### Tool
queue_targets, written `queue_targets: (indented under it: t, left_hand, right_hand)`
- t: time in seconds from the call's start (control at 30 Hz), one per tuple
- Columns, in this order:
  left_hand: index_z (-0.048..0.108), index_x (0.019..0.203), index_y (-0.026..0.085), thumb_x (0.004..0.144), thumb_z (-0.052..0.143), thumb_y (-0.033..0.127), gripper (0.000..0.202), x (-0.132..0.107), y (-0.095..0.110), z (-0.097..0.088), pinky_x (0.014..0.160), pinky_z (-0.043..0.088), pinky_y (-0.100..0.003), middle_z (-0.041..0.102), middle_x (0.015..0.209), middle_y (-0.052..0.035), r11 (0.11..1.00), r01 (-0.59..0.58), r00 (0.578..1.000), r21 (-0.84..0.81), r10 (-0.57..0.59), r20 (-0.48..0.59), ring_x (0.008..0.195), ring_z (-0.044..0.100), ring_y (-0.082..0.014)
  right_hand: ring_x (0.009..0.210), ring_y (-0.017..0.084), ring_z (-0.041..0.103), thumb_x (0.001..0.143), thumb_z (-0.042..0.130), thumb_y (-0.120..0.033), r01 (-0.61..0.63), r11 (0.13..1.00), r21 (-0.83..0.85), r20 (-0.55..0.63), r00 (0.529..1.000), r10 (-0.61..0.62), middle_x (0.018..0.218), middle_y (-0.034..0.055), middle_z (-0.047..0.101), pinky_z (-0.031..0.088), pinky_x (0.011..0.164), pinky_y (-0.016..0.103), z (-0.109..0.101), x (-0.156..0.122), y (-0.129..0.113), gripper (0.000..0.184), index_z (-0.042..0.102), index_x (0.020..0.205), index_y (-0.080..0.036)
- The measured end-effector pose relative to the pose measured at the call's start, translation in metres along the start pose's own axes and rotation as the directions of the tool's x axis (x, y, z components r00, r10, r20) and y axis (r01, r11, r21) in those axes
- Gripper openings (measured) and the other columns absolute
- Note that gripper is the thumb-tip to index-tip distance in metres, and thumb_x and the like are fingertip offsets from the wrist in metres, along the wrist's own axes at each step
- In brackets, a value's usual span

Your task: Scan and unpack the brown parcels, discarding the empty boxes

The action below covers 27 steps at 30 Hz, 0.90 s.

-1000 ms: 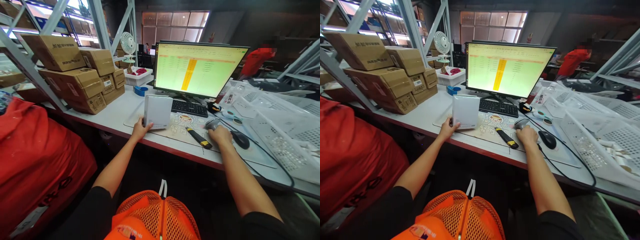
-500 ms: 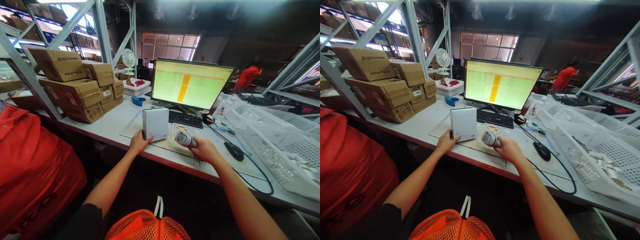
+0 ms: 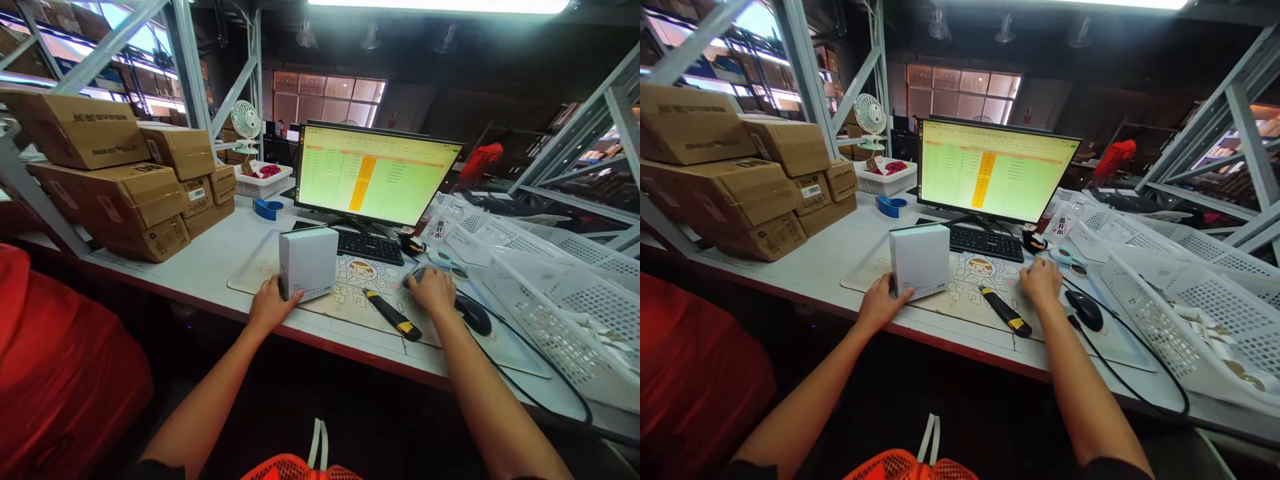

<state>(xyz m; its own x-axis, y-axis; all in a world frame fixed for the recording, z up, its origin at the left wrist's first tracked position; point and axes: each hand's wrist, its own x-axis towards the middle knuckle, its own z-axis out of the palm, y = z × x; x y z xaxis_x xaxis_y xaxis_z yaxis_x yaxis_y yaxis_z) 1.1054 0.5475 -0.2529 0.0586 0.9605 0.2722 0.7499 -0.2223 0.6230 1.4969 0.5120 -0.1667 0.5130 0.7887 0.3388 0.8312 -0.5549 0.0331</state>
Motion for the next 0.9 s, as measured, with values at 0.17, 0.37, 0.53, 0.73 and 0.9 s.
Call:
queue_targets:
  t: [0.17, 0.37, 0.53, 0.73, 0.9]
  left_hand:
    - [0.060, 0.136, 0.012, 0.095, 0.068, 0.056, 0.060, 0.001, -0.005, 0.003, 0.101, 0.055, -0.047, 0.070, 0.127, -0.0188, 1.000, -0.010, 1.000, -0.009, 0.010, -0.015, 0.119, 0.068, -0.0367]
    - [0.062, 0.133, 0.013, 0.093, 0.071, 0.054, 0.058, 0.001, -0.005, 0.003, 0.099, 0.056, -0.047, 0.071, 0.124, -0.0181, 1.000, -0.003, 1.000, -0.014, 0.003, -0.005, 0.117, 0.069, -0.0367]
    - [0.063, 0.131, 0.014, 0.092, 0.073, 0.053, 0.056, 0.000, -0.006, 0.004, 0.099, 0.056, -0.047, 0.071, 0.123, -0.0184, 0.999, -0.011, 1.000, -0.035, 0.010, -0.015, 0.117, 0.069, -0.0364]
    - [0.058, 0.138, 0.011, 0.090, 0.075, 0.052, 0.066, -0.002, -0.011, 0.007, 0.103, 0.056, -0.051, 0.070, 0.125, -0.0193, 0.995, -0.051, 0.998, -0.086, 0.049, -0.028, 0.119, 0.068, -0.0369]
    - [0.058, 0.140, 0.021, 0.079, 0.082, 0.033, 0.067, -0.002, -0.021, 0.004, 0.110, 0.055, -0.045, 0.069, 0.132, -0.0124, 0.927, -0.296, 0.955, -0.230, 0.284, -0.081, 0.125, 0.066, -0.0312]
  right_hand:
    - [0.128, 0.034, 0.064, 0.104, 0.048, -0.029, 0.228, 0.967, 0.112, 0.160, 0.957, -0.244, 0.140, 0.0221, 0.066, 0.049, 0.106, 0.043, 0.004, 0.035, -0.062, 0.055, 0.051, 0.156, -0.013]
    - [0.125, 0.036, 0.067, 0.103, 0.043, -0.025, 0.244, 0.962, 0.120, 0.239, 0.934, -0.267, 0.136, 0.0243, 0.068, 0.051, 0.104, 0.047, 0.024, 0.060, -0.103, 0.050, 0.062, 0.148, -0.013]
    - [0.128, 0.039, 0.066, 0.101, 0.047, -0.022, 0.272, 0.949, 0.161, 0.249, 0.919, -0.306, 0.137, 0.0235, 0.069, 0.050, 0.106, 0.051, 0.014, 0.069, -0.095, 0.051, 0.065, 0.148, -0.015]
    - [0.108, 0.026, 0.072, 0.104, 0.055, -0.042, 0.402, 0.815, 0.417, 0.168, 0.847, -0.503, 0.121, 0.0142, 0.075, 0.056, 0.099, 0.041, -0.012, 0.030, -0.081, 0.062, 0.049, 0.160, -0.017]
    - [0.140, 0.031, 0.055, 0.075, 0.090, -0.053, 0.545, 0.275, 0.792, -0.192, 0.650, -0.735, 0.161, 0.0168, 0.049, 0.049, 0.116, 0.048, -0.026, -0.042, -0.081, 0.115, 0.030, 0.168, -0.024]
